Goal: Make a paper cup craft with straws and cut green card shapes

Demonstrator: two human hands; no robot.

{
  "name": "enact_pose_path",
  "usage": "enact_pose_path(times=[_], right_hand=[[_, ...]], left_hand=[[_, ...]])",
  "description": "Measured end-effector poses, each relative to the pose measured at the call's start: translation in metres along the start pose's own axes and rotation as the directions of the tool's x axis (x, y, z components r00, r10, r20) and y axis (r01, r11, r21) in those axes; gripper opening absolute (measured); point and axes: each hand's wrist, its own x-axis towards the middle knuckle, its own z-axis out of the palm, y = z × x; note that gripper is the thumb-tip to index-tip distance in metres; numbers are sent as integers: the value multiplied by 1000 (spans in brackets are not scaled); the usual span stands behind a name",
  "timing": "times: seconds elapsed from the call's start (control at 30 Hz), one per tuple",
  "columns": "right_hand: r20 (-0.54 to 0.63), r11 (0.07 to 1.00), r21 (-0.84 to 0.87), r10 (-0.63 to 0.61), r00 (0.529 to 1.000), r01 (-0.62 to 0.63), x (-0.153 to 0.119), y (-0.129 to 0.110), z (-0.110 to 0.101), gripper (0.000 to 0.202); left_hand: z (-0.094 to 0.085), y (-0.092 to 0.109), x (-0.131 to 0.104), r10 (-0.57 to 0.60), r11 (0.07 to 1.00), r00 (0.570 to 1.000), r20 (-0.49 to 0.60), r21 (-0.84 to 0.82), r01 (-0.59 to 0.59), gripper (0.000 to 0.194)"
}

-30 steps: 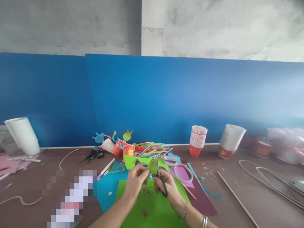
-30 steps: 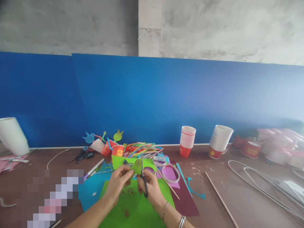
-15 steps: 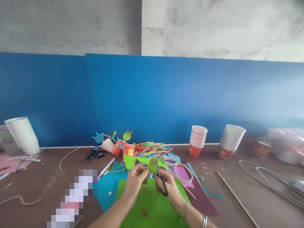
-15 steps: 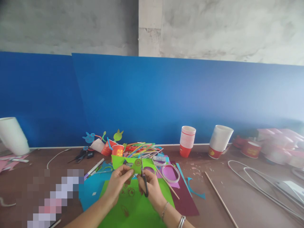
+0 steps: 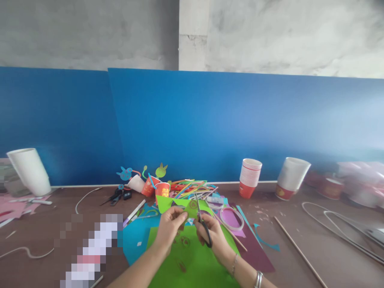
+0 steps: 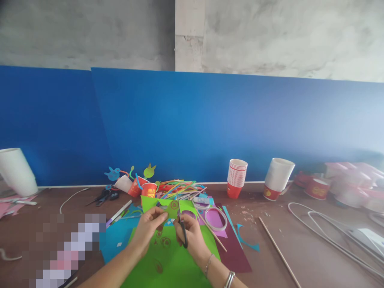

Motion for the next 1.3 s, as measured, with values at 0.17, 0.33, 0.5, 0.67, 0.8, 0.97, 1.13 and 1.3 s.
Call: enact_pose_path(times=[0.17, 0.33, 0.5, 0.67, 0.8, 0.97, 1.13, 1.3], right_hand=[[8, 1000, -20, -11, 1000, 12, 1, 1, -1, 39], [24, 999, -37, -23, 999, 24, 2, 1, -2, 38], [27, 999, -49, -18, 999, 19, 3, 1, -3, 38], [6, 1000, -5, 4, 1000, -4, 1, -2, -3, 40], [-50, 997, 80, 29, 998, -25, -1, -3, -4, 42], [-44, 987, 158, 30, 999, -22, 0, 0, -4, 42], [25, 996, 79, 32, 999, -34, -1, 5, 4, 42], [64, 998, 51, 19, 998, -22, -4, 5, 6, 40]], left_hand=[[-3, -1, 3, -14, 1000, 1000, -1, 28, 14, 27], [-6, 1, 5, -7, 999, 1000, 8, 32, 7, 29], [-9, 3, 8, -20, 1000, 1000, 15, -17, 20, 30], [-13, 2, 6, -144, 939, 987, 67, -305, 157, 40], [-18, 0, 0, -91, 836, 931, 354, -481, 265, 65], [-8, 0, -9, 38, 995, 904, 425, -96, 4, 58], [8, -7, -16, 5, 999, 986, 168, 45, -13, 50], [9, -12, -15, 18, 1000, 1000, -4, 10, -18, 45]])
